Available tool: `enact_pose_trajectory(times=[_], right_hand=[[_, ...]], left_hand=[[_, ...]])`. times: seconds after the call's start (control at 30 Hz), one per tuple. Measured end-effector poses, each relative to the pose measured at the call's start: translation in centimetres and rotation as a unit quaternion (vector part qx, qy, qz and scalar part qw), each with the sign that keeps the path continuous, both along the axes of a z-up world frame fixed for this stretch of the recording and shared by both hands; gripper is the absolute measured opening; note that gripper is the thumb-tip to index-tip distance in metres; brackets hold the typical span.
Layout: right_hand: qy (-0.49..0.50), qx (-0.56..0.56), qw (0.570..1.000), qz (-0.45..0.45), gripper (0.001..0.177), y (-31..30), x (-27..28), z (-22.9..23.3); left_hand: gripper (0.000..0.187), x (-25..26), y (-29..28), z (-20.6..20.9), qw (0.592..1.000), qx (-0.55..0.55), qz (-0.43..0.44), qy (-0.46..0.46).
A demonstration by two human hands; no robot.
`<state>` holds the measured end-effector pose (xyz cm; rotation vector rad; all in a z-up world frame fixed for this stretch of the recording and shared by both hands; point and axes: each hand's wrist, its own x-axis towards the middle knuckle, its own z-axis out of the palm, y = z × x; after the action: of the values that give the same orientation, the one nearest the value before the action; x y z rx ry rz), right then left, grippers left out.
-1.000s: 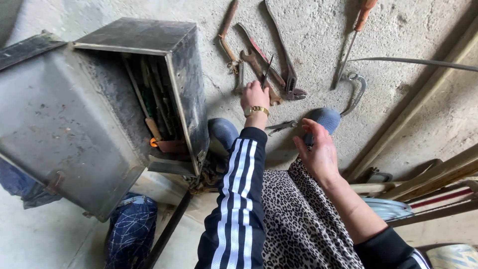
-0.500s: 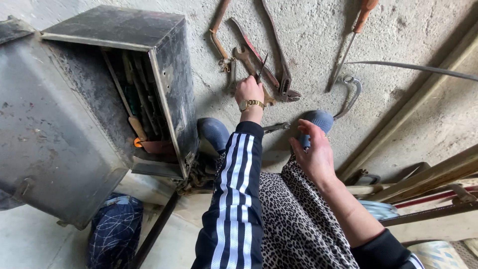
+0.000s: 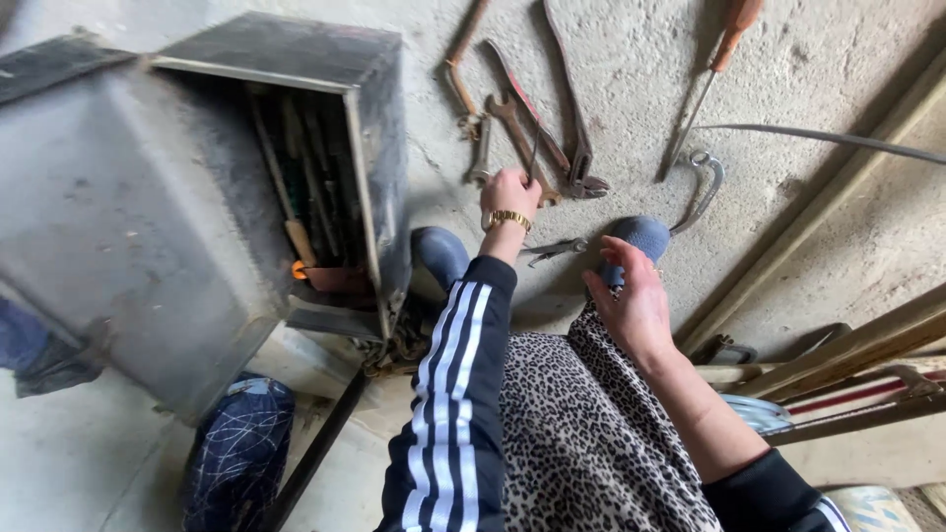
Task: The person repeatedly reaches into a metal toolbox, picks up various hand tools such as wrenches, files, and pliers, and places them on the concrete floor. The person continues to sort through the contents of the toolbox, moving items from inside the box to the floor area.
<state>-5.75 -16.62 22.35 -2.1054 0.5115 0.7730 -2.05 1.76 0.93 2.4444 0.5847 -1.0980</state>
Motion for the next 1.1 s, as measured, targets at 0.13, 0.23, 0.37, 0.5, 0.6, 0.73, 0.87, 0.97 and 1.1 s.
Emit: enact_pose_trajectory(times=[0.13,0.23,0.37,0.5,0.6,0.73,0.87,0.97,1.1], right_hand=[[-0.001,0.000,1.000,0.001,0.054,0.8,0.6,1.6],[0.035,0.017,0.999,-0.012,0.048,1.6,1.3,2.9],[0.025,0.012,0.999,0.037,0.050,3.2,1.7,4.5],[0.007,0.020,0.997,0.069,0.049,5.2,1.8,5.7],[0.026,0.035,0.996,0.083,0.044,7.1,2.2,6.7],[0.024,0.027,0.994,0.103,0.039,9.8,2.5,7.9],[0.010,0.022,0.997,0.067,0.033,12.4,2.9,9.4],[0.001,0.031,0.998,0.061,0.030,14.2,3.2,10.2],[0.033,0.048,0.997,0.040,0.026,16.6,3.3,10.1]], left_hand=[[0.023,1.0,1.5,4.6,0.999,-0.040,0.029,-0.002],[0.028,2.2,2.5,9.3,0.994,-0.084,0.064,0.032],[0.032,3.6,3.7,15.5,0.984,-0.154,0.085,0.034],[0.033,3.8,4.7,20.4,0.973,-0.208,0.094,0.019],[0.034,3.5,5.4,22.9,0.967,-0.233,0.100,0.006],[0.034,3.8,7.3,26.1,0.961,-0.246,0.129,0.005],[0.035,3.2,10.0,27.8,0.957,-0.254,0.141,-0.006],[0.035,2.5,11.8,28.2,0.955,-0.257,0.148,-0.018],[0.034,2.9,14.2,30.7,0.948,-0.260,0.181,-0.036]])
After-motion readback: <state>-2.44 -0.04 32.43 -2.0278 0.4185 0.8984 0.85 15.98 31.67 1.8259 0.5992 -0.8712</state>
